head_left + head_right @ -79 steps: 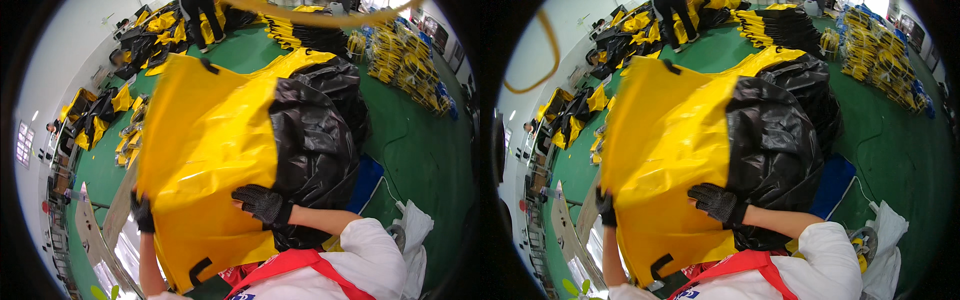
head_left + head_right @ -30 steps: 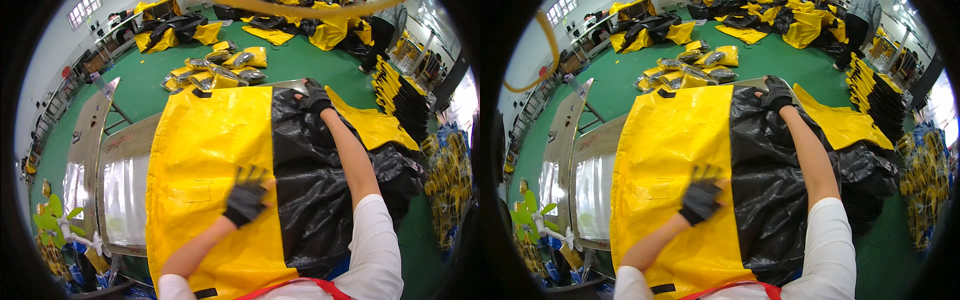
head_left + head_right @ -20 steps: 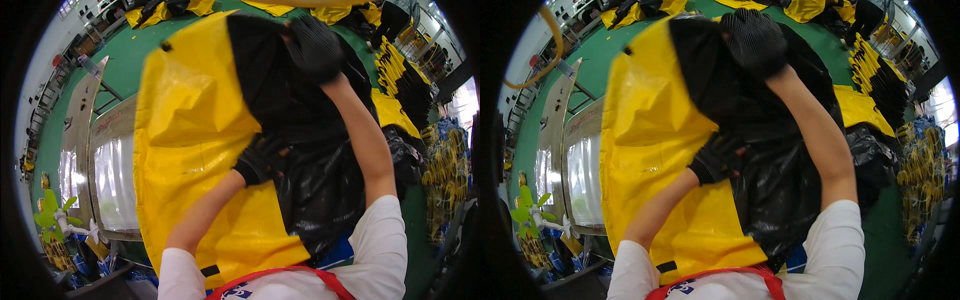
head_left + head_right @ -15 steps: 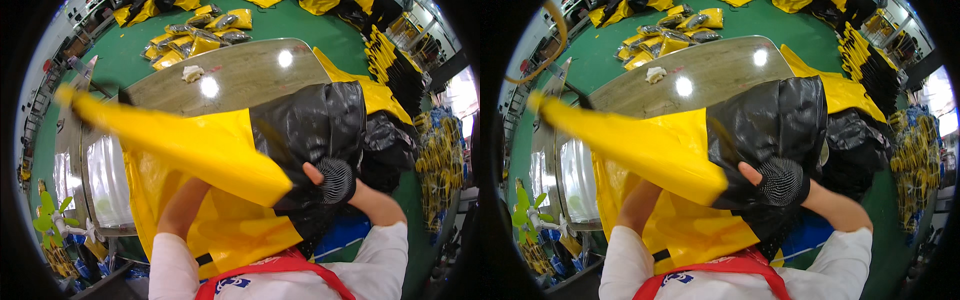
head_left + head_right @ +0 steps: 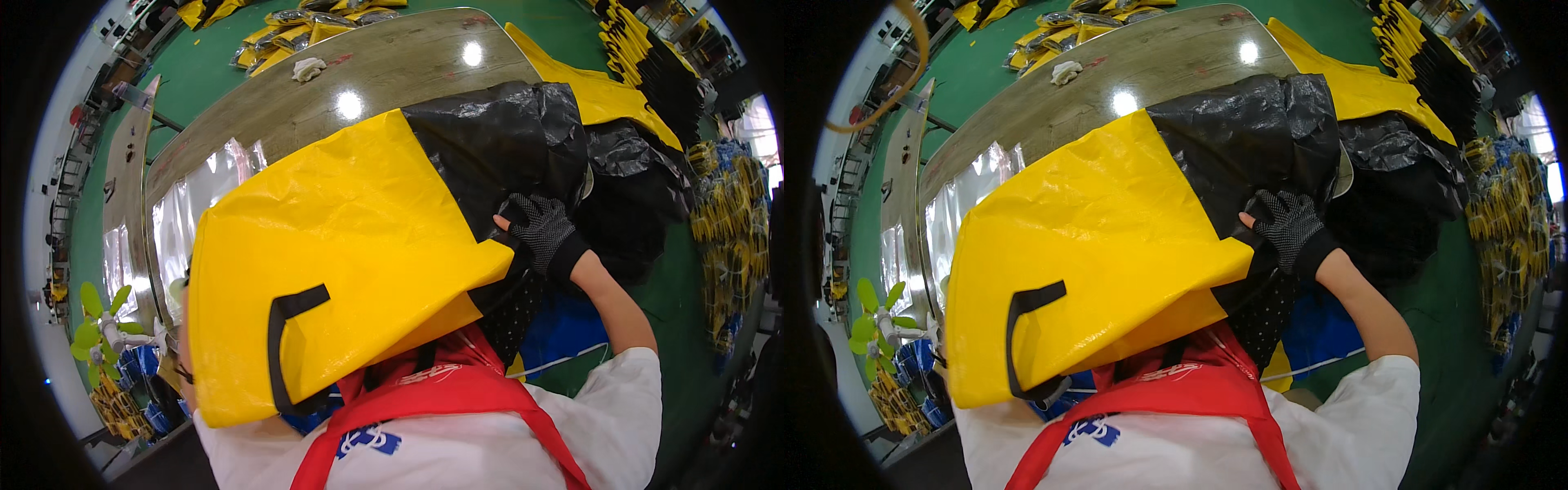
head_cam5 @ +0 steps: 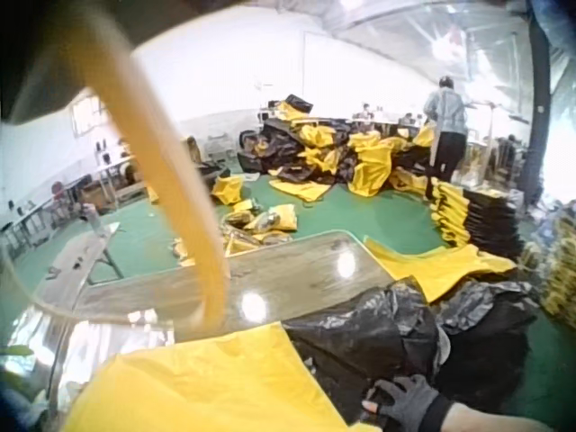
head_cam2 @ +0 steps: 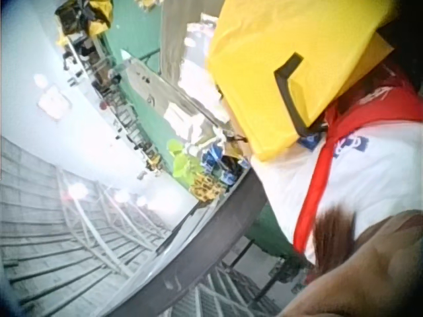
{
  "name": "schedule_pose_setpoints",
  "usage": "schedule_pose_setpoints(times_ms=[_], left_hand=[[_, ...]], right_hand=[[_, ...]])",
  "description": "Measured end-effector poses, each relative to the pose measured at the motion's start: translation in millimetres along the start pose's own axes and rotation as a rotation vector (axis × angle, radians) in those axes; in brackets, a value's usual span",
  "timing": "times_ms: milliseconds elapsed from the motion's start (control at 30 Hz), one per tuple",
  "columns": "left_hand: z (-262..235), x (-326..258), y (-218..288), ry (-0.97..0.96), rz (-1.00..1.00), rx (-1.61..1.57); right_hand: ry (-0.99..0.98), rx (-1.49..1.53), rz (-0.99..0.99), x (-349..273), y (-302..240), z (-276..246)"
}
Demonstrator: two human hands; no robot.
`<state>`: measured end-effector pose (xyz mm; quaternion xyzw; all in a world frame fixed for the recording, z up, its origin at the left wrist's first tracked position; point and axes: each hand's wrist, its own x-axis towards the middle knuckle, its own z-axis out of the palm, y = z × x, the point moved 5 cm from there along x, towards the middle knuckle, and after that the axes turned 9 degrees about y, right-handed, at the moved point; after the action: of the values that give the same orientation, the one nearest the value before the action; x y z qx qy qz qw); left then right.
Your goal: The person folds yellow and black bags, places them into clear plastic bags, and seals them. The process is repeated multiple times with consistent folding and sealing actions.
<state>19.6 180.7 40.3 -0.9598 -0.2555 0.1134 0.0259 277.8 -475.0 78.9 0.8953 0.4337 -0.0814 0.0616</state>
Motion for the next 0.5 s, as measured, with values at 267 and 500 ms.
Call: schedule_pose_setpoints(times_ms=[267,500], left_hand=[[-154.3,-61.9,351.4,-0.034,0.881,-0.46],[-24.0,-90.0,366.6,0.191,1.106,-0.206]], right_hand=[[-0.723,0.166,-0.025,31.7,7.4,-45.2],[0.506,0.204,0.2,10.4,52.5,23.5]])
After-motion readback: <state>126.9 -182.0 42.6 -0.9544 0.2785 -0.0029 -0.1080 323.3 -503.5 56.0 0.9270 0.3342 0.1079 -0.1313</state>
